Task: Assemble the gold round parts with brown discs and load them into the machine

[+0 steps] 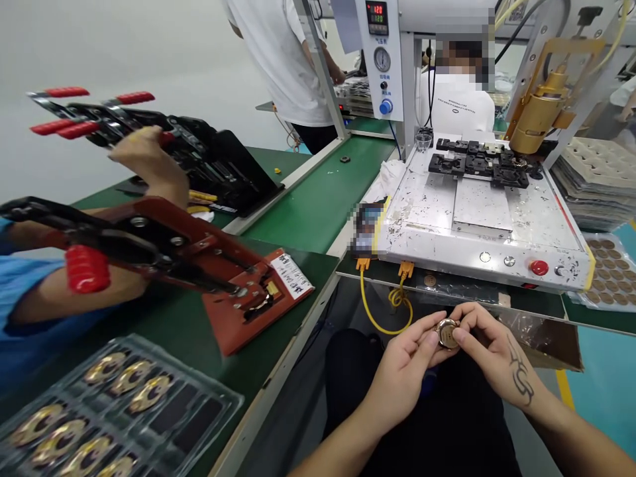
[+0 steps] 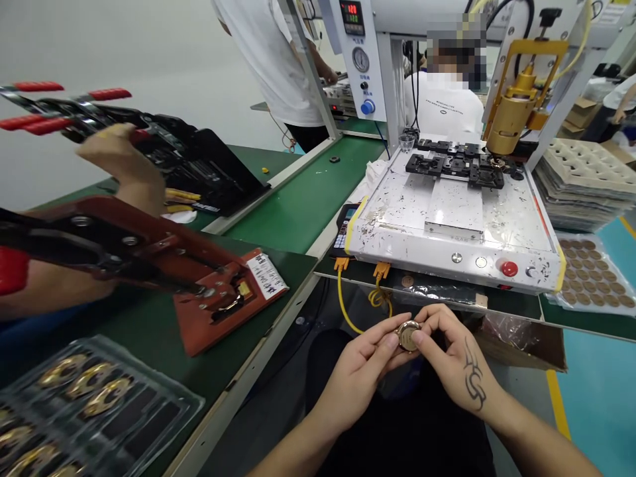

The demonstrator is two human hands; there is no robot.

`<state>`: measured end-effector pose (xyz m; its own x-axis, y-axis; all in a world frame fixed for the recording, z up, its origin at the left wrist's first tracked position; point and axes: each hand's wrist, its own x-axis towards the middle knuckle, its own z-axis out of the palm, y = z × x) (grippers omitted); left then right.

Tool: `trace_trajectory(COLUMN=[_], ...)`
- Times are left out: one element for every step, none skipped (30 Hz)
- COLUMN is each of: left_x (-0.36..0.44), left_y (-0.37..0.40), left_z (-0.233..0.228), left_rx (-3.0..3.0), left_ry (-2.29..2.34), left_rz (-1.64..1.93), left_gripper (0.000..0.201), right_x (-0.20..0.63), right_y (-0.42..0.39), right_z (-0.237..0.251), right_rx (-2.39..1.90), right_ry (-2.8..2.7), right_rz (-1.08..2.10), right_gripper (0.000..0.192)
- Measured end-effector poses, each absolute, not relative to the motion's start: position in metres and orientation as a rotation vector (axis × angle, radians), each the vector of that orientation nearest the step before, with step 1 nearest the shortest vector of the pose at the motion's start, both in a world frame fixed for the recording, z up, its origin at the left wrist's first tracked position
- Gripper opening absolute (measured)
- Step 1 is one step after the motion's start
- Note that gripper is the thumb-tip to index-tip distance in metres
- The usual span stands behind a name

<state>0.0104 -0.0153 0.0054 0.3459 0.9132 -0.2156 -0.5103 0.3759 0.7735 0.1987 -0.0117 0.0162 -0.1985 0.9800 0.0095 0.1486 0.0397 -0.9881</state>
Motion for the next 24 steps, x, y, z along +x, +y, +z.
trace_trajectory(left_x=[0.01, 0.01, 0.01, 0.01, 0.01, 0.01, 0.01, 0.011, 0.011, 0.012, 0.012, 0.013, 0.013, 0.014, 0.015, 0.015, 0.016, 0.017, 0.018, 0.018, 0.018, 0.018, 0.018, 0.017], left_y=[-0.016, -0.017, -0.017, -0.018, -0.018, -0.019, -0.019, -0.019, -0.019, -0.02, -0.02, -0.021, -0.021, -0.022, -0.023, -0.023, -0.024, -0.024, -0.025, -0.025, -0.026, -0.026, -0.026, -0.027], left_z=[0.006, 0.006, 0.006, 0.006, 0.006, 0.006, 0.006, 0.006, 0.006, 0.005, 0.005, 0.004, 0.004, 0.003, 0.003, 0.002, 0.001, 0.001, 0.0, -0.001, -0.002, -0.003, -0.004, -0.006], left_rx=[0.667, 0.67, 0.673, 0.676, 0.68, 0.683, 0.687, 0.693, 0.698, 0.705, 0.713, 0.722, 0.731, 0.74, 0.749, 0.76, 0.772, 0.787, 0.807, 0.832, 0.862, 0.897, 0.936, 0.979], left_ry=[0.72, 0.725, 0.729, 0.732, 0.734, 0.736, 0.737, 0.738, 0.74, 0.742, 0.746, 0.751, 0.756, 0.761, 0.764, 0.767, 0.771, 0.776, 0.786, 0.802, 0.824, 0.852, 0.883, 0.914], left_rz=[1.02, 1.02, 1.018, 1.017, 1.016, 1.018, 1.019, 1.022, 1.025, 1.028, 1.031, 1.033, 1.037, 1.039, 1.041, 1.044, 1.047, 1.049, 1.05, 1.05, 1.051, 1.052, 1.054, 1.055], left_gripper=[0.044, 0.045, 0.045, 0.045, 0.045, 0.045, 0.046, 0.046, 0.046, 0.046, 0.046, 0.046, 0.046, 0.046, 0.047, 0.047, 0.048, 0.049, 0.049, 0.048, 0.046, 0.044, 0.042, 0.04], right_x=[0.198, 0.197, 0.197, 0.197, 0.197, 0.197, 0.197, 0.197, 0.197, 0.197, 0.197, 0.197, 0.197, 0.197, 0.197, 0.197, 0.196, 0.196, 0.195, 0.194, 0.193, 0.192, 0.191, 0.191], right_y=[-0.012, -0.012, -0.012, -0.012, -0.012, -0.012, -0.012, -0.012, -0.012, -0.012, -0.012, -0.012, -0.013, -0.013, -0.013, -0.014, -0.014, -0.015, -0.015, -0.016, -0.016, -0.017, -0.017, -0.017], right_z=[0.016, 0.015, 0.015, 0.015, 0.015, 0.015, 0.015, 0.015, 0.015, 0.015, 0.014, 0.013, 0.013, 0.012, 0.011, 0.011, 0.01, 0.01, 0.009, 0.009, 0.009, 0.008, 0.007, 0.006], right_rx=[-1.202, -1.203, -1.202, -1.202, -1.201, -1.2, -1.201, -1.202, -1.205, -1.208, -1.213, -1.218, -1.224, -1.23, -1.237, -1.243, -1.247, -1.249, -1.251, -1.252, -1.255, -1.26, -1.268, -1.281], right_ry=[-1.481, -1.478, -1.475, -1.474, -1.471, -1.466, -1.462, -1.461, -1.46, -1.46, -1.461, -1.464, -1.468, -1.472, -1.479, -1.488, -1.498, -1.508, -1.519, -1.536, -1.559, -1.591, -1.629, -1.665], right_rz=[1.262, 1.262, 1.262, 1.265, 1.27, 1.276, 1.282, 1.286, 1.285, 1.278, 1.266, 1.252, 1.236, 1.219, 1.204, 1.188, 1.172, 1.154, 1.129, 1.094, 1.044, 0.985, 0.926, 0.873], right_gripper=[0.026, 0.026, 0.026, 0.026, 0.026, 0.026, 0.026, 0.026, 0.026, 0.026, 0.026, 0.025, 0.025, 0.025, 0.025, 0.025, 0.025, 0.025, 0.024, 0.024, 0.024, 0.024, 0.025, 0.025])
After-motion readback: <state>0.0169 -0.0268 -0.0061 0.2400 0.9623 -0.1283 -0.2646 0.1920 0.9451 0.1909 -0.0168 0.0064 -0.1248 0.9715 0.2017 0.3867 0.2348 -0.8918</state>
